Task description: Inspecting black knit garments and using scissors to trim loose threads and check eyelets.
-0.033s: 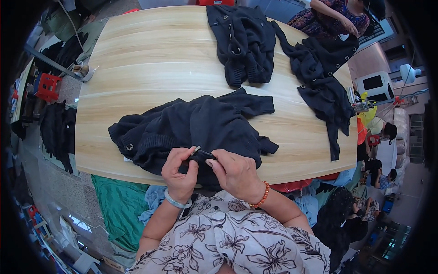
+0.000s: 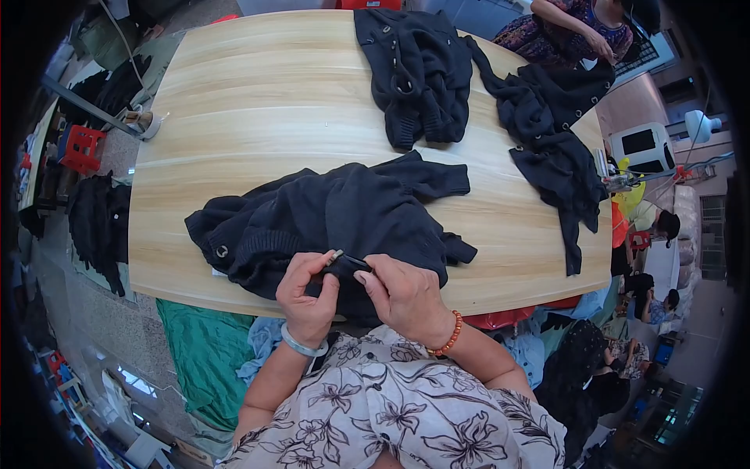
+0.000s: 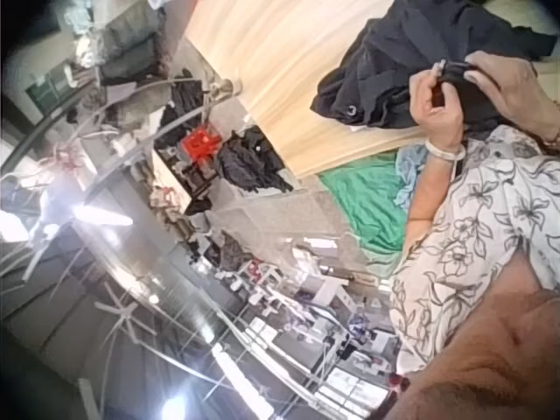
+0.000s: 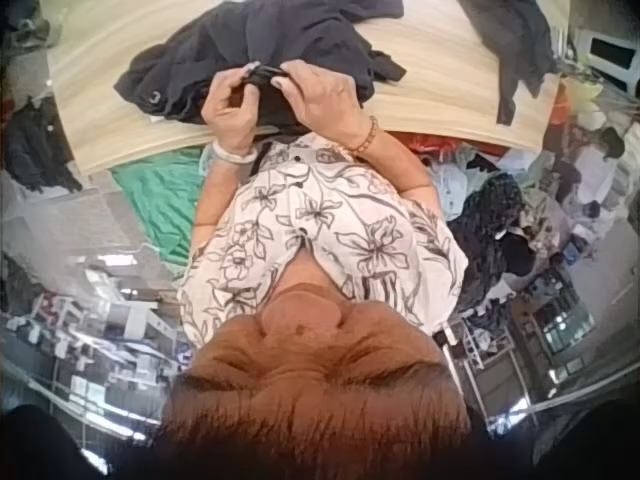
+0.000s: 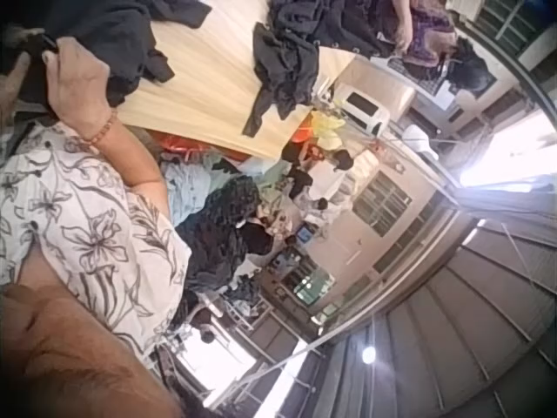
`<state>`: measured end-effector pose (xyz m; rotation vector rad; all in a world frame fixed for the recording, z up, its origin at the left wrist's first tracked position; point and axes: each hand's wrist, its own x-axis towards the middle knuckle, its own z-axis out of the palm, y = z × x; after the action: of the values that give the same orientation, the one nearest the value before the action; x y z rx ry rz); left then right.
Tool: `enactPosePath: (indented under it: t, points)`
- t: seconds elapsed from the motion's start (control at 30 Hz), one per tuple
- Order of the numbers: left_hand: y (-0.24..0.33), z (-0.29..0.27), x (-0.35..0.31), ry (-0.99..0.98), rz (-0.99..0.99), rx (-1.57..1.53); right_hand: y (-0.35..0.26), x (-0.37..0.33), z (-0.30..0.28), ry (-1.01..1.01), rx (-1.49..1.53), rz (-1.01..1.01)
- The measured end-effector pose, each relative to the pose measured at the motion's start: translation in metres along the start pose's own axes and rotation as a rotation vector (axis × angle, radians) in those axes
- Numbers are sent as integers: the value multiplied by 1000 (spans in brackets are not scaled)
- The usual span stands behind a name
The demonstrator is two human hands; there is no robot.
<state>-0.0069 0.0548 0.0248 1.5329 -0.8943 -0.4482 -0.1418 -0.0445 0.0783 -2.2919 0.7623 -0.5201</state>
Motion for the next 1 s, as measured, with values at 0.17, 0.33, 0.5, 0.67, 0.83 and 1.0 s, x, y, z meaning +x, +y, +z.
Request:
enactPosePath:
  t: [0.17,0.33,0.5,0.67,0.83,1.0]
  points:
    - [-3,0,-2,7,-41,-63,-2,1,-2,16,24,17]
    - [2,1,-1,4,11,-8,0,-1,0,-85,-27,-2]
    - [1,-1,-1,1,13,7,6,-3,0,-34,91,69]
    - [-5,-1,-3,36,-19,-89,10,-3,2,47,344,257]
    - [0,1,-3,9,96,37,9,3,16,-21,463,240]
    - [-3,-5,0,-9,335,224,17,10,19,-102,655,307]
